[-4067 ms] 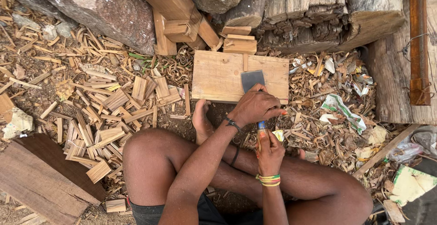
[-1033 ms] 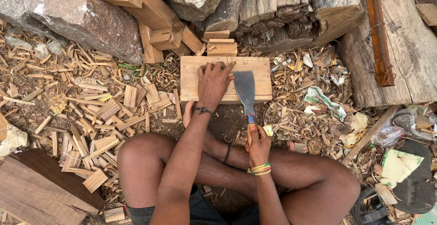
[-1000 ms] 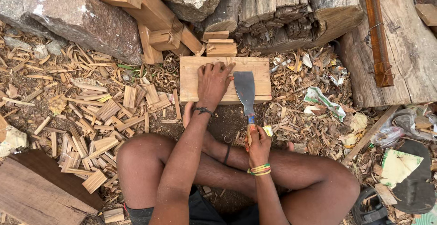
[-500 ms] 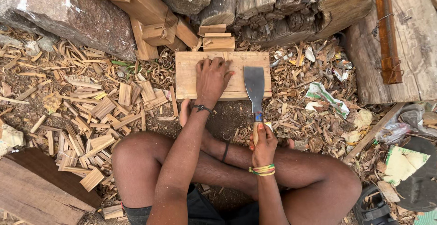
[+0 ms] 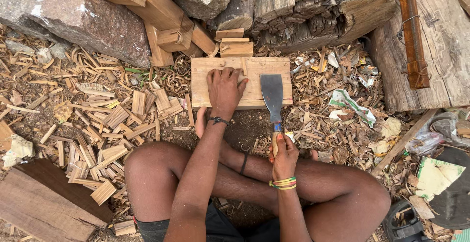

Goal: The person sits cross-legged on the ground and uses a curved blade to shave thin strips from a rectangular block of wood. They repeatedly hold the wood with one hand and scrape it with the tool, then place the resulting shavings into a nearby wooden box.

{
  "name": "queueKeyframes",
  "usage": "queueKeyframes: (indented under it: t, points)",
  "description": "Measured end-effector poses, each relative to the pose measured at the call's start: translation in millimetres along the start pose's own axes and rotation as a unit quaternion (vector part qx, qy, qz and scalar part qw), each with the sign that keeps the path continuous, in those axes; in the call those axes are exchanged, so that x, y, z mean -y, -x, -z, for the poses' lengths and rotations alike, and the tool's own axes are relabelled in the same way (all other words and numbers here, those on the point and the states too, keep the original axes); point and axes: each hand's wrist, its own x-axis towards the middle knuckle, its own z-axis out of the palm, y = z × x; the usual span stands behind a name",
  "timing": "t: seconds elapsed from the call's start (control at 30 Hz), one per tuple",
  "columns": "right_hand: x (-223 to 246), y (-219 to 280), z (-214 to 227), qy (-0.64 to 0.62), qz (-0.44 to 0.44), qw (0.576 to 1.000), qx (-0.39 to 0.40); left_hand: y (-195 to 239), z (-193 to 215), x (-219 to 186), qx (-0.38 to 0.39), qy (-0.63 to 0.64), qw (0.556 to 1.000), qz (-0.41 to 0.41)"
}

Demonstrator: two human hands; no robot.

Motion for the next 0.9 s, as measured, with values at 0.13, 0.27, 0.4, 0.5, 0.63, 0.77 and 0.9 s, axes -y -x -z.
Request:
queueKeyframes:
  t: [0.13, 0.27, 0.4, 0.5, 0.63, 0.77, 0.9]
  points:
    - [-3, 1, -2, 0.047, 0.018, 0.999, 0.013, -4, 4, -2, 0.007, -0.007, 1.000, 0.019]
    - [-4, 3, -3, 0.080, 0.017, 0.997, 0.009, -11, -1, -1, 0.018, 0.008, 0.999, 0.039]
    - [-4, -1, -2, 0.068, 0.009, 0.998, 0.010, -10, -7, 4, -0.018, 0.019, 1.000, 0.014]
    - [-4, -1, -1, 0.065, 0.012, 0.998, 0.007, -3, -9, 6, -0.023, 0.026, 0.999, -0.027]
    - [-2, 1, -1, 0.066, 0.011, 0.998, 0.004, 3, -9, 7, -0.027, 0.010, 0.999, -0.046]
    - [0, 3, -4, 0.064, 0.006, 0.998, 0.005, 3, -7, 6, -0.037, 0.013, 0.998, -0.045]
    - [1, 2, -6, 0.069, -0.009, 0.998, 0.002, -4, -8, 4, -0.020, 0.000, 0.999, -0.025]
